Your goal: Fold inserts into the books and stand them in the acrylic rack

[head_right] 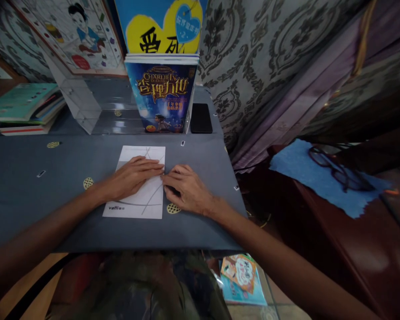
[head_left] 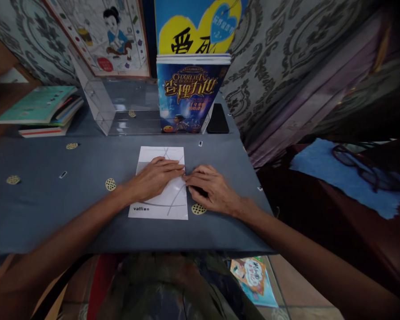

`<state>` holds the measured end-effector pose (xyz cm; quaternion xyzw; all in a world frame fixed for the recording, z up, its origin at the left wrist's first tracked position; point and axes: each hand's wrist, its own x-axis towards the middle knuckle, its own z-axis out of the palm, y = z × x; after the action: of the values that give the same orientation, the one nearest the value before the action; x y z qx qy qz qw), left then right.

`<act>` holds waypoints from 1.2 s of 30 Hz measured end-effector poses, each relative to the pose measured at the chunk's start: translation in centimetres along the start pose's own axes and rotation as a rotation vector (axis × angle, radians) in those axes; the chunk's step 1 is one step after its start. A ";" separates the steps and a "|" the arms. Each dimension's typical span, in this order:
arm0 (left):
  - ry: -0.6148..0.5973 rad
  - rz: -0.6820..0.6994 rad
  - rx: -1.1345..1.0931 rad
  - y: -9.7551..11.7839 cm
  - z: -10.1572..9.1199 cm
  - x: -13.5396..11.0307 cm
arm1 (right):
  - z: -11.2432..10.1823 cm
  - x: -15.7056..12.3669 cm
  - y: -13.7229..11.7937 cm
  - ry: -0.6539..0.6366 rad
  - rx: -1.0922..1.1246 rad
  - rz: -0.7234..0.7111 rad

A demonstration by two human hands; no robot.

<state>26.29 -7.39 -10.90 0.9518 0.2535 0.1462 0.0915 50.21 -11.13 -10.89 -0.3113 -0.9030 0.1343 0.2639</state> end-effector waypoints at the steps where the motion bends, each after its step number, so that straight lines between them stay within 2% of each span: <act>1: -0.010 -0.022 0.012 0.1 0.1 -0.1 | 0.0 0.0 0.0 -0.002 -0.004 0.000; 7: -0.041 -0.143 0.122 -0.7 0.1 -0.1 | 0.2 1.2 1.1 -0.033 -0.026 -0.007; 13: 0.015 -0.218 0.169 -2.8 -0.1 -0.5 | 0.8 3.9 2.7 -0.069 0.009 0.002; 16: 0.039 -0.222 0.160 -3.3 0.0 -0.7 | 1.1 4.2 2.8 -0.051 0.043 -0.003; 29: 0.003 -0.247 0.142 -3.1 -0.3 -0.6 | 0.7 1.1 0.0 -0.005 0.087 -0.083; 36: -0.020 -0.253 0.163 -2.9 -0.3 -0.6 | 0.3 -0.3 -1.7 -0.043 0.122 -0.084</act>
<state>24.37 -5.15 -11.45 0.9179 0.3817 0.1028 0.0342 49.45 -12.65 -10.59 -0.2535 -0.9109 0.1845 0.2681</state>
